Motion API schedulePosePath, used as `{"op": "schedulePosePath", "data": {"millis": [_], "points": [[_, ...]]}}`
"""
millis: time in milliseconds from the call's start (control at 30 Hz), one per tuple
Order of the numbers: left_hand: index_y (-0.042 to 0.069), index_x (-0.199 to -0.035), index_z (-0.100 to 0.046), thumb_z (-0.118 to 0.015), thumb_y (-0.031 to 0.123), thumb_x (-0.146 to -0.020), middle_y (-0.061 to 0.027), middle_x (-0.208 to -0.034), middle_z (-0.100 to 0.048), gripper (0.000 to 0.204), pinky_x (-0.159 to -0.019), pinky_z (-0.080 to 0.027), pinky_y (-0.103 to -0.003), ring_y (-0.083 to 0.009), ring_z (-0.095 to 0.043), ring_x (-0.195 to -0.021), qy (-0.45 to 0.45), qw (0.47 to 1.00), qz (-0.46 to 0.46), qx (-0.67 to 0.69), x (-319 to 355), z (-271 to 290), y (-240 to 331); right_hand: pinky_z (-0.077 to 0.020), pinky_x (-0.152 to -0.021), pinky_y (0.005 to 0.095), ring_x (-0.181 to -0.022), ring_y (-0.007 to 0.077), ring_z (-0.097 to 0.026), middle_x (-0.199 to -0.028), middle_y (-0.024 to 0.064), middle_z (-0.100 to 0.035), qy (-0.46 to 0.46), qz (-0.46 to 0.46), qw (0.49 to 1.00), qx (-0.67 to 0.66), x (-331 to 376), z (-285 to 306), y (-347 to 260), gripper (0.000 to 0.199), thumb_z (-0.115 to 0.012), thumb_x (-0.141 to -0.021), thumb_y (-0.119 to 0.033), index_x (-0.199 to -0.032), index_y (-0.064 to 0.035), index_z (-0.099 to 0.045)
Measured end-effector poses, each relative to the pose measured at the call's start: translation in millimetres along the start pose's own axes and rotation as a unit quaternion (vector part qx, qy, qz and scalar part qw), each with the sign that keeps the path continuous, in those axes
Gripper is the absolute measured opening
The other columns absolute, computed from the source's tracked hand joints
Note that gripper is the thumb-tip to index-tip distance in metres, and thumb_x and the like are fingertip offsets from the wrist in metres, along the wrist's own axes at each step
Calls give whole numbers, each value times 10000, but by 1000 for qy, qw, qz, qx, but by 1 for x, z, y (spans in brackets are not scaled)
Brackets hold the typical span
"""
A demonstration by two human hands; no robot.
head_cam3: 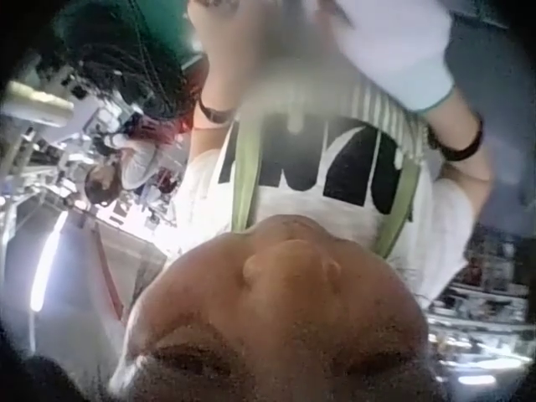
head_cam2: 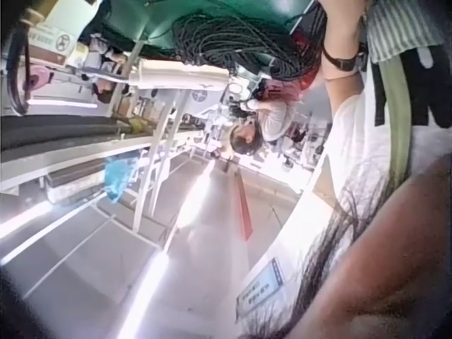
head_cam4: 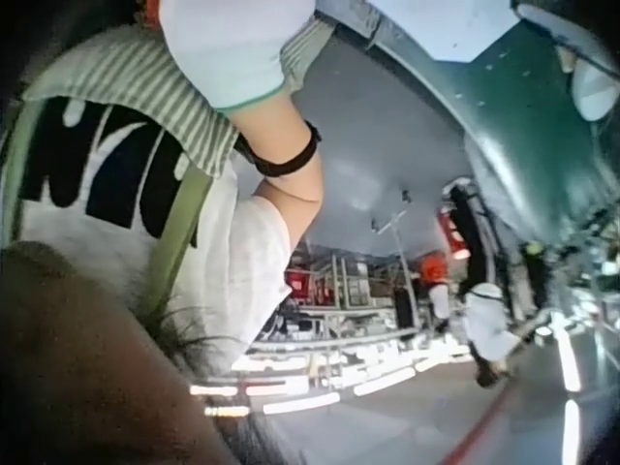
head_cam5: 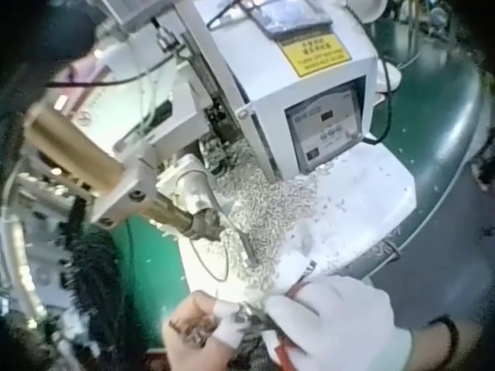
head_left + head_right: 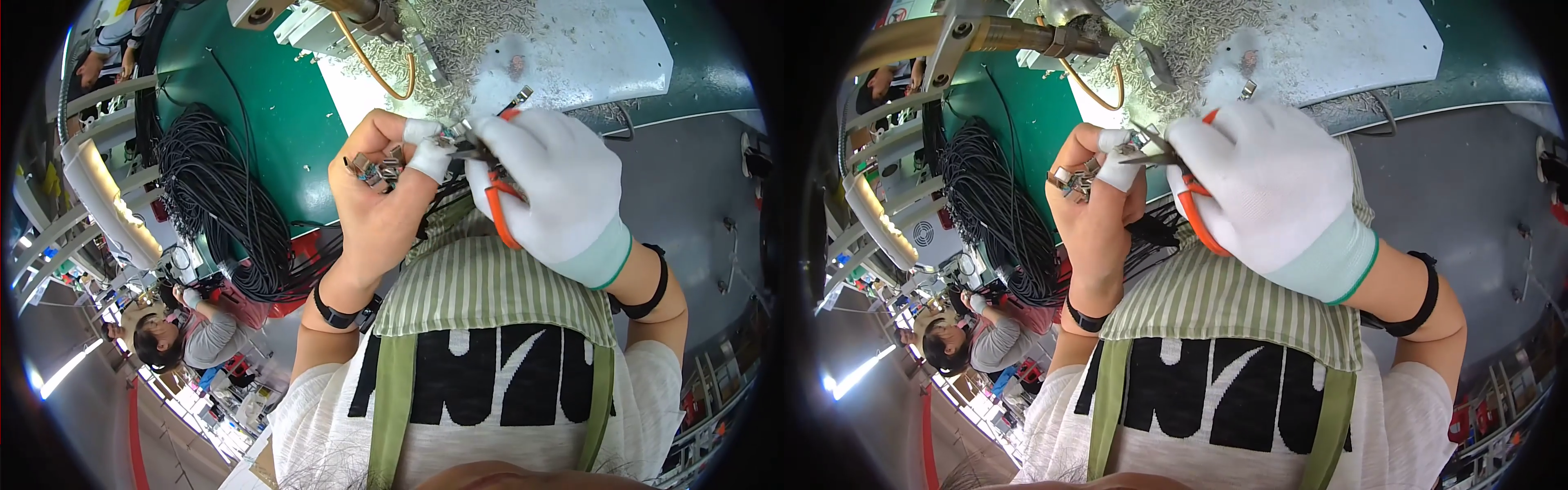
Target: The person trims the wire ends of a cable using shears and then uses a machine to press a connector onto the cable. This process is repeated for several cables before the person gathers the finished assemblies together.
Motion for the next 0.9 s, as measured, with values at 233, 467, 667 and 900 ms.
{"op": "schedulePosePath", "data": {"millis": [233,467,667,900], "points": [[-18,-930,-540,-615,-47,-814,7,-716,-592,141,-618,-420,-174,-20,-525,-658,28,998,-41,-44,4,-10,10,-429,-495,350,-520,253,-553,-627,70,-550,-82,-21,996,-15,10,-16,3,205,-708,-730,-107,-914,-67,-628],[-14,-938,-540,-620,-47,-791,-5,-697,-591,171,-602,-409,-174,-14,-513,-643,-35,934,-239,-263,12,-13,23,-405,-468,331,-504,263,-547,-606,94,-534,-139,-79,970,-181,14,-21,8,118,-674,-763,-91,-837,-37,-599],[-10,-923,-552,-619,-56,-784,-2,-703,-600,161,-595,-409,-176,-11,-514,-646,6,992,-74,-103,2,-7,10,-410,-473,331,-507,263,-549,-600,96,-524,-144,-95,967,-186,12,-24,7,127,-678,-765,-95,-839,-31,-597],[-9,-892,-554,-597,-46,-818,23,-699,-563,93,-500,-319,-155,4,-450,-573,4,992,-64,-112,1,-12,8,-422,-473,316,-498,249,-545,-582,78,-525,-33,-36,998,40,10,-16,2,130,-685,-775,-128,-855,-45,-627]]}}
Point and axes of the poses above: each hand's wrist, its own x-axis away from the middle knuckle, its own z-axis out of the back of the hand, y = z × x, the point moved 8 cm from there along -x, towards the middle knuckle
